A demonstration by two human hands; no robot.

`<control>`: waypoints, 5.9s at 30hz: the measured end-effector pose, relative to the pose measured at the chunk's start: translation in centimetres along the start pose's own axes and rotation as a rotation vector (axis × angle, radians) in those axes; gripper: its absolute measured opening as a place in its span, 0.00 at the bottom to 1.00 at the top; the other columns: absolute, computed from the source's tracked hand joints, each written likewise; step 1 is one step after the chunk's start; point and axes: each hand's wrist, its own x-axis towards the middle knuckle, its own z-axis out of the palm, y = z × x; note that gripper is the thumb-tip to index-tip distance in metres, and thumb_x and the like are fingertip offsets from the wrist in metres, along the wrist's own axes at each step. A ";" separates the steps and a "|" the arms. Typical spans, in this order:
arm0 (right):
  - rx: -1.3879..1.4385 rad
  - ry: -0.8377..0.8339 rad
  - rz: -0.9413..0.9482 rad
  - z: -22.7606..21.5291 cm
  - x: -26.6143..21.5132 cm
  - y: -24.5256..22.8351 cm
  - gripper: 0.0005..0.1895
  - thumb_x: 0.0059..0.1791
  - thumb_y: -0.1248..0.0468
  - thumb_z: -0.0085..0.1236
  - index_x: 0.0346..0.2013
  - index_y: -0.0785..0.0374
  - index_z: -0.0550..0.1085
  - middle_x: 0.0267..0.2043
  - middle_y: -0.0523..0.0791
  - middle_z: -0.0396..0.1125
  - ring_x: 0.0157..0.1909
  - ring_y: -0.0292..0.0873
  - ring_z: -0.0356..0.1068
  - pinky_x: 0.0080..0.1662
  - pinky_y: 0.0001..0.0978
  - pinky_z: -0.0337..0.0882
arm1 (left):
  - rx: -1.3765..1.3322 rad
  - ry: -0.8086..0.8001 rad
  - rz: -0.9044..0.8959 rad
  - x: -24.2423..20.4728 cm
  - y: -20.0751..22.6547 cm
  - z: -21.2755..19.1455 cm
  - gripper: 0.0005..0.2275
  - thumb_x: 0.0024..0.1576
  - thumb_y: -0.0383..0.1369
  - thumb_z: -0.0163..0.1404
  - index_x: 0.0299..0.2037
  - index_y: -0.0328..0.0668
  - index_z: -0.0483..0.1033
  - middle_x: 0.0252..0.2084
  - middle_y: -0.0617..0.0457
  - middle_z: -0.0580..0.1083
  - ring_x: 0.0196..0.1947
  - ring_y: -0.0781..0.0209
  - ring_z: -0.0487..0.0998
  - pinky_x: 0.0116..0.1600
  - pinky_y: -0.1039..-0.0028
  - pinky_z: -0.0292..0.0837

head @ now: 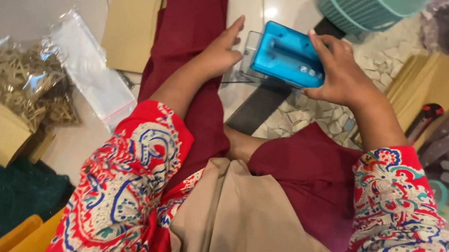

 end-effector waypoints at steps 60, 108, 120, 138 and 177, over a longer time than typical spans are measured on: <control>0.761 0.348 0.665 4.5 -4.0 -0.3 0.29 0.56 0.50 0.48 0.71 0.53 0.62 0.71 0.51 0.59 0.68 0.51 0.63 0.63 0.43 0.64 | 0.184 0.106 -0.011 -3.3 3.6 2.8 0.43 0.61 0.48 0.54 0.78 0.52 0.34 0.80 0.36 0.44 0.79 0.40 0.48 0.76 0.54 0.47; 0.728 0.474 0.567 5.8 -4.4 2.7 0.27 0.57 0.67 0.57 0.71 0.63 0.65 0.66 0.63 0.61 0.64 0.64 0.64 0.57 0.53 0.70 | 0.758 0.883 -0.376 -9.2 -5.5 -24.7 0.04 0.61 0.32 0.56 0.41 0.44 0.75 0.37 0.52 0.71 0.42 0.48 0.79 0.46 0.61 0.78; 0.687 0.674 0.237 4.2 -4.6 -2.5 0.22 0.58 0.73 0.55 0.67 0.70 0.68 0.64 0.61 0.58 0.61 0.68 0.66 0.56 0.54 0.71 | 0.125 0.930 0.240 -8.9 5.2 -20.4 0.02 0.60 0.28 0.58 0.39 0.40 0.81 0.30 0.52 0.75 0.34 0.63 0.74 0.41 0.69 0.76; 1.509 1.049 0.260 15.9 -9.8 1.4 0.12 0.57 0.66 0.55 0.55 0.63 0.73 0.52 0.52 0.73 0.56 0.52 0.76 0.61 0.57 0.75 | 0.258 0.561 0.279 -12.1 14.8 -2.7 0.16 0.63 0.38 0.56 0.56 0.38 0.78 0.51 0.36 0.78 0.54 0.36 0.78 0.60 0.53 0.74; 1.590 1.035 0.462 5.7 -7.9 -6.2 0.17 0.50 0.59 0.67 0.50 0.61 0.75 0.56 0.47 0.75 0.57 0.42 0.76 0.58 0.34 0.80 | 0.597 0.866 -0.585 -8.8 -6.3 -25.1 0.09 0.56 0.36 0.54 0.44 0.50 0.78 0.42 0.48 0.81 0.40 0.48 0.81 0.44 0.61 0.74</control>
